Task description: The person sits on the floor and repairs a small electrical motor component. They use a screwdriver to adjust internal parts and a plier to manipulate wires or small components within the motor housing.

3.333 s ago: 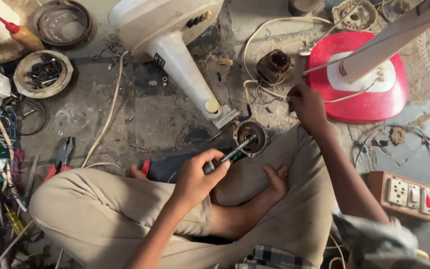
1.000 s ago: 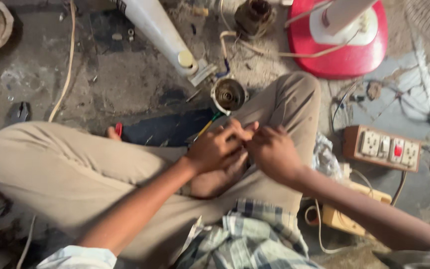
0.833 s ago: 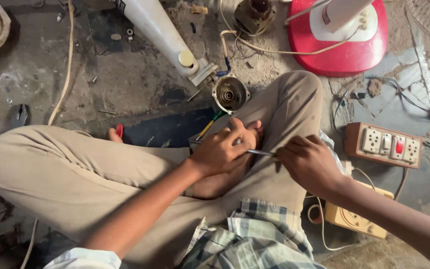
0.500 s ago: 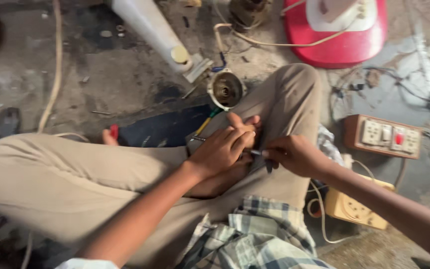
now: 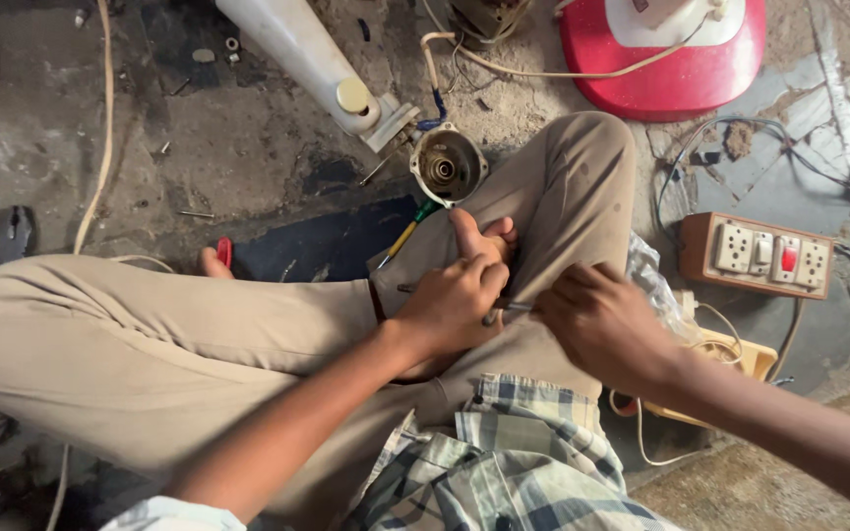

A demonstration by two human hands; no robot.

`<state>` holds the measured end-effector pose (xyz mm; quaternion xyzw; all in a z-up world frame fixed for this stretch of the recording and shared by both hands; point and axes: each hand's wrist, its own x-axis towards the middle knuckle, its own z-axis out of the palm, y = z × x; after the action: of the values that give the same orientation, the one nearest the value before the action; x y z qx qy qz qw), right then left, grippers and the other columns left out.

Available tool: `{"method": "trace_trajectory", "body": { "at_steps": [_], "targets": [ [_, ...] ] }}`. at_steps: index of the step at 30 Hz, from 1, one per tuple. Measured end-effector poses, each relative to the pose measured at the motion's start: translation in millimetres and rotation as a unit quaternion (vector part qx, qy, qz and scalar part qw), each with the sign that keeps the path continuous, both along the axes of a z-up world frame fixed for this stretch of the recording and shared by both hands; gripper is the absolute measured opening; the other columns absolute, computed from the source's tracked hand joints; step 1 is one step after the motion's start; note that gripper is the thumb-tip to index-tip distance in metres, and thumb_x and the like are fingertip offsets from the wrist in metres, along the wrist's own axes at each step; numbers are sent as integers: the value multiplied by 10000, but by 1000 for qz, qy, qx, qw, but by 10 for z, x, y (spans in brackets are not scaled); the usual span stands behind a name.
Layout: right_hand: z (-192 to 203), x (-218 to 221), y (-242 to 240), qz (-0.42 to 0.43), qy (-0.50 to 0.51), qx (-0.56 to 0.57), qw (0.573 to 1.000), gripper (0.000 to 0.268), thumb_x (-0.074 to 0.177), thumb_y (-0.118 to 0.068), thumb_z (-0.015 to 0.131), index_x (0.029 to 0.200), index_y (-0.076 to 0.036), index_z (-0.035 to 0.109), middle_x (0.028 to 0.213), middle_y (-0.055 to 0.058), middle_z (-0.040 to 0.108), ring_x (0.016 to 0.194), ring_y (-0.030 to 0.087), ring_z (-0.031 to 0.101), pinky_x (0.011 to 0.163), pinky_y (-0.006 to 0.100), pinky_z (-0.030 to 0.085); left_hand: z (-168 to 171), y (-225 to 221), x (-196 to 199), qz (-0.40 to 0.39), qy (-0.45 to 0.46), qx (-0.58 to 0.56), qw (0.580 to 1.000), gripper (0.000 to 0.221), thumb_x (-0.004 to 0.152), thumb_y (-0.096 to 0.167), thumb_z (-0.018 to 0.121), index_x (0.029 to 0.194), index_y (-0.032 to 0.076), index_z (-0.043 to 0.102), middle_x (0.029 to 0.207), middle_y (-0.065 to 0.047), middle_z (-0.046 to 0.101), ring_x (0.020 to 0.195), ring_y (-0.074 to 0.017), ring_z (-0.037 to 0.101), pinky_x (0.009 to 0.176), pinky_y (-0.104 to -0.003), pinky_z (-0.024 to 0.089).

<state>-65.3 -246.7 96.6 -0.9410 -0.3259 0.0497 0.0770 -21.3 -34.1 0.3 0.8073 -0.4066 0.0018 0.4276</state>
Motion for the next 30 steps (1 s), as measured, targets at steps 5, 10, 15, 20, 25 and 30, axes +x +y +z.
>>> {"method": "trace_trajectory", "body": {
  "at_steps": [5,10,15,20,25,30],
  "targets": [
    [-325,114,-20,-200,245,-13,948,145,932,-250,667,895,-126,733,735,100,688,745,326,671,706,445,511,-273,-37,-58,16,-89,63,994,362,742,194,756,986,12,561,985,-208,622,769,-377,696,588,-492,582],
    [-99,-150,-366,-200,248,24,948,229,942,-271,631,824,-84,687,682,81,678,691,310,667,649,451,517,-325,-118,-33,12,-103,34,994,331,781,201,735,998,20,561,957,-184,614,791,-359,693,591,-457,591],
    [-228,-230,-148,-29,-15,-39,999,175,795,-209,678,911,-78,672,854,76,704,925,291,665,829,441,500,-364,-125,-77,37,-116,53,991,325,762,177,699,989,-12,564,977,-206,621,750,-352,683,580,-447,592],
    [-392,-88,89,-89,73,-8,993,240,751,-131,662,983,-126,722,879,105,726,951,350,669,838,474,509,-398,-170,-97,48,-170,42,983,178,844,127,647,954,15,563,953,-190,605,767,-342,678,571,-446,583],
    [-216,-292,-192,-243,224,-18,944,155,920,-255,657,863,-134,735,797,140,695,734,363,691,693,479,540,-396,-132,-152,65,-216,31,974,133,866,123,631,924,24,563,897,-156,586,730,-306,648,515,-411,560],
    [-481,-298,45,-201,145,4,969,138,842,-196,689,953,-144,753,748,167,688,717,398,663,648,504,516,-434,-162,-206,62,-219,-4,974,129,871,163,629,912,55,571,936,-137,591,761,-294,629,566,-385,555]
  ]
}}
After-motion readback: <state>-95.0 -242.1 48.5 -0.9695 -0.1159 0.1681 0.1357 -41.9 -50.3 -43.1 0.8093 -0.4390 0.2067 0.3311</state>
